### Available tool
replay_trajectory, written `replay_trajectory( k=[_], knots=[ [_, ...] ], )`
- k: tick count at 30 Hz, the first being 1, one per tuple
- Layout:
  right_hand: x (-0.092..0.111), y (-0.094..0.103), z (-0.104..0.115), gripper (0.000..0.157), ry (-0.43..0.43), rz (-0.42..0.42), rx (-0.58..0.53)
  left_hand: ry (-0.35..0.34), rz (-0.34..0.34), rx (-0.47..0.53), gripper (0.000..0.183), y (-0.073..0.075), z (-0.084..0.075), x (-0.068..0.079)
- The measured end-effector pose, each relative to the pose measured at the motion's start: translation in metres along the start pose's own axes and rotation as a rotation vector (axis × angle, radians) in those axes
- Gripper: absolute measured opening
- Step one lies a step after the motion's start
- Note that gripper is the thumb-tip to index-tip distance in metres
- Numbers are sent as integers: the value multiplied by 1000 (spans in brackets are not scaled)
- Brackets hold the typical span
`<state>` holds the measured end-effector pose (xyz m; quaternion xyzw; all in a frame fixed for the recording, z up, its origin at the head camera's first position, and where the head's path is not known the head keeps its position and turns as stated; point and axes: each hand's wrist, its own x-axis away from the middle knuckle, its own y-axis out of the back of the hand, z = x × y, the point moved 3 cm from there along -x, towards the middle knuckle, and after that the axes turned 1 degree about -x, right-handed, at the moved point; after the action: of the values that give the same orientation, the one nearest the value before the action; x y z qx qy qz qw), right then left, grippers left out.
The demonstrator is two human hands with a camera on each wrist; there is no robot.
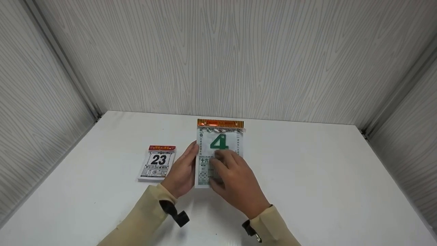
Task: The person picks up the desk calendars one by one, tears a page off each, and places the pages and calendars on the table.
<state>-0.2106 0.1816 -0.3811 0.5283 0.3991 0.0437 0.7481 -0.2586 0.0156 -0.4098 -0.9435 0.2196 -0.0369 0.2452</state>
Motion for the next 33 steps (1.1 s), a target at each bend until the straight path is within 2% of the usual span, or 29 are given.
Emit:
replay_trajectory(
  k=[9, 15, 24, 33],
  knots=[
    [0, -1, 4, 68, -7, 35, -16, 1, -20, -54, 51, 0, 1, 2],
    [-1, -3, 7, 78, -51, 73, 2, -12, -29, -42, 52, 0, 1, 2],
    [3, -7, 8, 88, -78, 81, 17, -1, -33, -23, 54, -4, 5, 1],
    [1, -9, 11, 83, -43, 65, 45, -29, -9, -34, 54, -3, 3, 1]
  ],
)
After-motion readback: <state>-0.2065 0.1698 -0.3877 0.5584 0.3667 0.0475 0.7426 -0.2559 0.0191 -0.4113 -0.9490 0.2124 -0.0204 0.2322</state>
